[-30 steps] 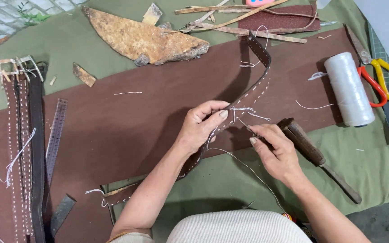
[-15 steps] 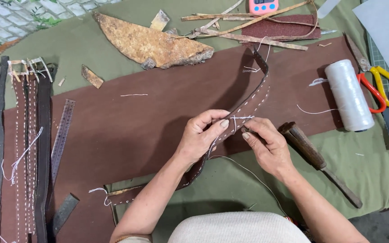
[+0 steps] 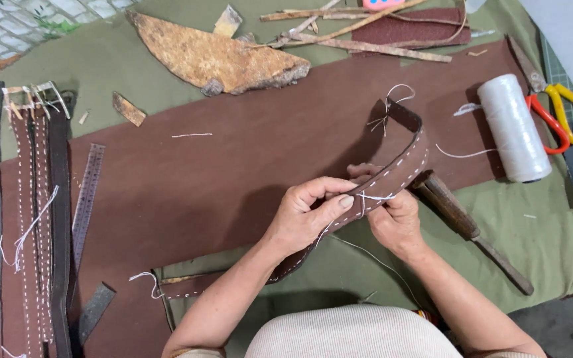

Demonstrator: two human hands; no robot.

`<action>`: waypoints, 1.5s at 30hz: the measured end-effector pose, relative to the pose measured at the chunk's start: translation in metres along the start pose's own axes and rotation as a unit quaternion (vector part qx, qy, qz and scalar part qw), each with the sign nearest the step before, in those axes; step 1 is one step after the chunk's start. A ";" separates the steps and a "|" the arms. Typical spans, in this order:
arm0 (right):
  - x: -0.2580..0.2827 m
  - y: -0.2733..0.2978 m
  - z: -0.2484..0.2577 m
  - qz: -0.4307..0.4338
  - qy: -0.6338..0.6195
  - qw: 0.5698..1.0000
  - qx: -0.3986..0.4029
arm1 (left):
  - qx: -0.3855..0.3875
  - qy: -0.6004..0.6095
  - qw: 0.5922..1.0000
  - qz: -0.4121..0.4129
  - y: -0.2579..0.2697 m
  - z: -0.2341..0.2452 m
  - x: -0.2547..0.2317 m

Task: Hand-stitching a brown leather strap using a needle and white thread on a workshop table.

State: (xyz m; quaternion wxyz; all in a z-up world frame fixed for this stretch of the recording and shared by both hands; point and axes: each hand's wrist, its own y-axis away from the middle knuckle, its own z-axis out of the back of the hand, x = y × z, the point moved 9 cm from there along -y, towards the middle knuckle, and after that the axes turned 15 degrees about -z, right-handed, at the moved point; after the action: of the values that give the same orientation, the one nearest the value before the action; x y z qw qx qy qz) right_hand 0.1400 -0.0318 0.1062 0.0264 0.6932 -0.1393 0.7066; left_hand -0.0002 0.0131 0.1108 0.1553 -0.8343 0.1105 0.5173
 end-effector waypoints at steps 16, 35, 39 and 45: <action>0.000 0.002 0.008 -0.225 -0.293 0.926 0.073 | 0.059 -0.160 0.979 -0.111 0.000 -0.021 -0.030; -0.031 0.011 0.025 -0.346 -0.266 0.893 -0.109 | 0.123 -0.160 0.976 -0.079 0.004 -0.021 -0.009; -0.035 0.013 0.025 -0.339 -0.274 0.894 -0.104 | 0.147 -0.181 0.965 -0.122 -0.001 -0.024 -0.018; -0.030 0.011 0.022 -0.326 -0.262 0.902 -0.105 | 0.157 -0.155 0.969 -0.114 -0.002 -0.024 -0.010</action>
State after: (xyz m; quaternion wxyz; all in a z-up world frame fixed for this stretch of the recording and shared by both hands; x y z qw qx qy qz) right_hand 0.1601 -0.0423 0.0745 0.2901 0.8535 0.0195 0.4325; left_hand 0.0165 0.0064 0.1301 0.3574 -0.7165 0.0688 0.5951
